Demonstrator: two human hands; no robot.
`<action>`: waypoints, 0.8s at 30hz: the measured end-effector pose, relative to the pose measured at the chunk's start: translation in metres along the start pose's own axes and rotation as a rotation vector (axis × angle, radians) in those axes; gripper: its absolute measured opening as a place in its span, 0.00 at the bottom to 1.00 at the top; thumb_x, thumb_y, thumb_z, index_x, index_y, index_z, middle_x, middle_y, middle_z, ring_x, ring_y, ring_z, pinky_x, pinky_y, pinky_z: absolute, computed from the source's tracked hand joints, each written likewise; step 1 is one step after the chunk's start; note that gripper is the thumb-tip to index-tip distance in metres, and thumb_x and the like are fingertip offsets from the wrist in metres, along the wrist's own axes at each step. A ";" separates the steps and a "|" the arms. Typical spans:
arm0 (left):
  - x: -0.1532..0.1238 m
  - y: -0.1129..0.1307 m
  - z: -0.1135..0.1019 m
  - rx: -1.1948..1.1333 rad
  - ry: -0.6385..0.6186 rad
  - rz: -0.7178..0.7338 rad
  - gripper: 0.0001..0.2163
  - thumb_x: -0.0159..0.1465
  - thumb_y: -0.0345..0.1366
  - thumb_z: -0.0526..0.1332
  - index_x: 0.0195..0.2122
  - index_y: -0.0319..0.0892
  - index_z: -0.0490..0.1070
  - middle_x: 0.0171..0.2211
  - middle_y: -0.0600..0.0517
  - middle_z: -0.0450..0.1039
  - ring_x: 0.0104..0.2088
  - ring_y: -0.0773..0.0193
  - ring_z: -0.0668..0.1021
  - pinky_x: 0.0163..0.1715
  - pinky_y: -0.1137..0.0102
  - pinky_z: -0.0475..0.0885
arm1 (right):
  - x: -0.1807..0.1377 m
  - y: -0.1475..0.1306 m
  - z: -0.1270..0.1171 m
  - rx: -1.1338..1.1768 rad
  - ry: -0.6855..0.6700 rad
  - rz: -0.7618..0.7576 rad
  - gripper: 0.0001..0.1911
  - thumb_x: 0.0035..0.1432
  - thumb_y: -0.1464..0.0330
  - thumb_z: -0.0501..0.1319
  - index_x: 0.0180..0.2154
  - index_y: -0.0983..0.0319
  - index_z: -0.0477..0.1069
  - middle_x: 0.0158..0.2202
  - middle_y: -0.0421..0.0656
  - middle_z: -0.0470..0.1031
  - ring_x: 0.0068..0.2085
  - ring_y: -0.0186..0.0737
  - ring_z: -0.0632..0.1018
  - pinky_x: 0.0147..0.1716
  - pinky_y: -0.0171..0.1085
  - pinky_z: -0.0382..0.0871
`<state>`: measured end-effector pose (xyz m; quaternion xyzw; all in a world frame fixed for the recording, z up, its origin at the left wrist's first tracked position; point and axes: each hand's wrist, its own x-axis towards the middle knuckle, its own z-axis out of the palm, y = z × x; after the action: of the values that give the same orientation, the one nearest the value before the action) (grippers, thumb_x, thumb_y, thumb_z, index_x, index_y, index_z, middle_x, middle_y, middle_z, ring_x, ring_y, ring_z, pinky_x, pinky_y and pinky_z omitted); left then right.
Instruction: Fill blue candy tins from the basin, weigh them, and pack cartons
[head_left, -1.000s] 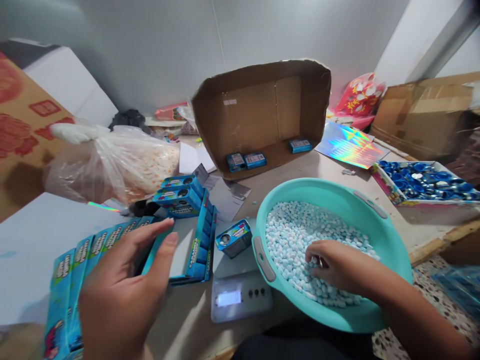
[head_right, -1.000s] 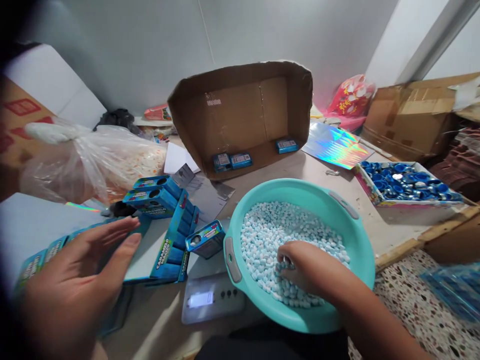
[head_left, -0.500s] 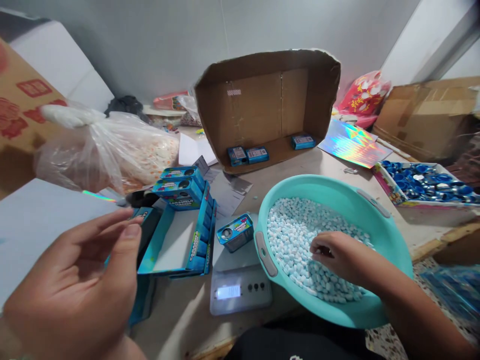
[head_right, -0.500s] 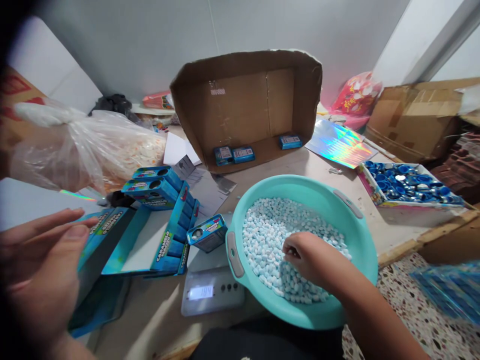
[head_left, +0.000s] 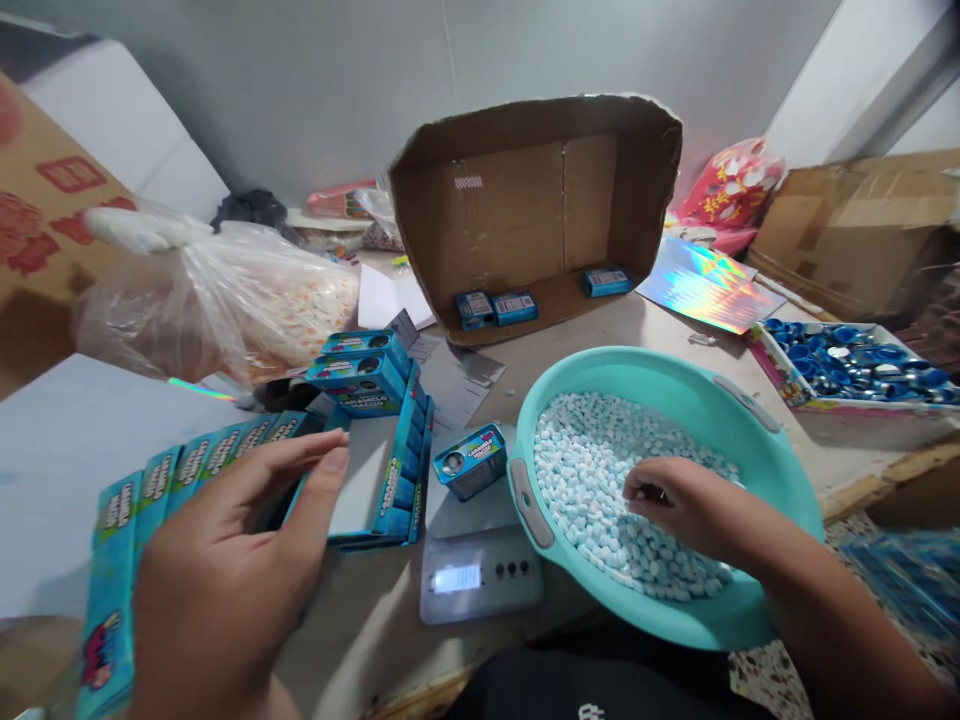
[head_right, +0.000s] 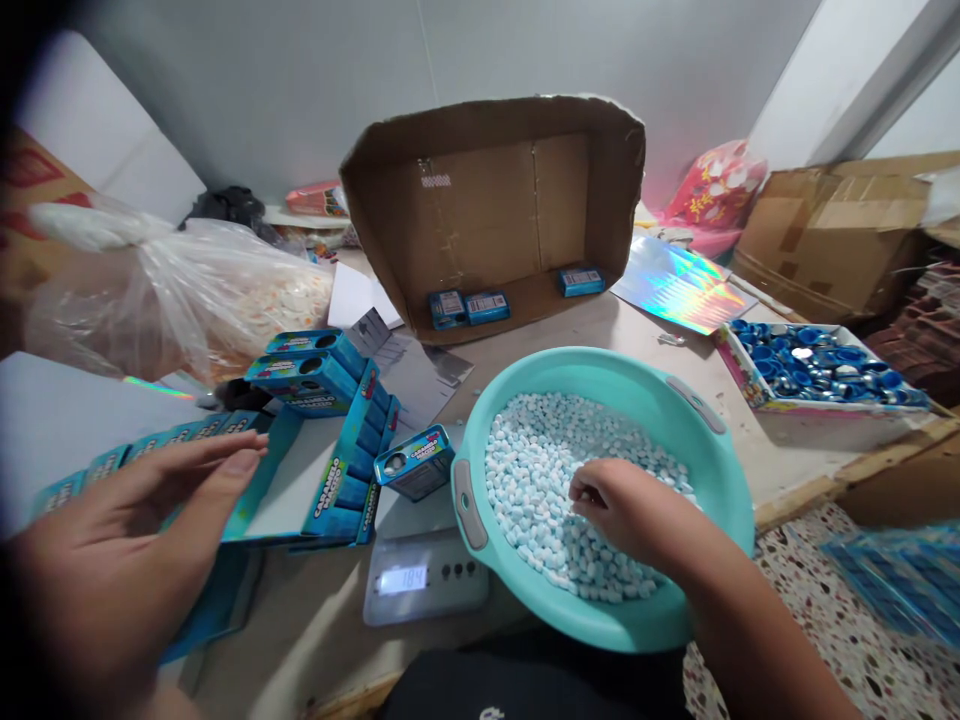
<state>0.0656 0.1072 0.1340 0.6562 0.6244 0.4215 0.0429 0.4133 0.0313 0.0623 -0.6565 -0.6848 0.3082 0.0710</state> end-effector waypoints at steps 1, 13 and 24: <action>-0.001 0.001 0.003 -0.015 -0.008 -0.011 0.11 0.62 0.45 0.63 0.39 0.45 0.79 0.37 0.55 0.81 0.39 0.58 0.82 0.38 0.66 0.78 | 0.000 0.000 0.000 -0.002 0.006 -0.004 0.08 0.56 0.75 0.56 0.29 0.62 0.72 0.29 0.43 0.75 0.30 0.38 0.72 0.30 0.36 0.57; -0.007 -0.001 0.013 0.070 -0.231 0.091 0.17 0.61 0.47 0.63 0.48 0.46 0.76 0.47 0.50 0.79 0.46 0.53 0.81 0.48 0.58 0.76 | 0.001 0.000 0.000 0.018 0.055 -0.040 0.08 0.58 0.73 0.56 0.30 0.62 0.73 0.30 0.44 0.76 0.31 0.38 0.73 0.31 0.36 0.59; -0.018 0.017 0.069 0.078 -0.311 0.498 0.17 0.60 0.35 0.65 0.52 0.42 0.72 0.44 0.46 0.78 0.43 0.55 0.80 0.45 0.61 0.76 | -0.003 -0.004 -0.004 0.069 0.136 -0.058 0.06 0.58 0.72 0.58 0.29 0.62 0.72 0.30 0.42 0.74 0.32 0.37 0.71 0.32 0.36 0.59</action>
<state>0.1232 0.1209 0.0910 0.8473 0.4456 0.2889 0.0081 0.4122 0.0302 0.0681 -0.6529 -0.6862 0.2842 0.1489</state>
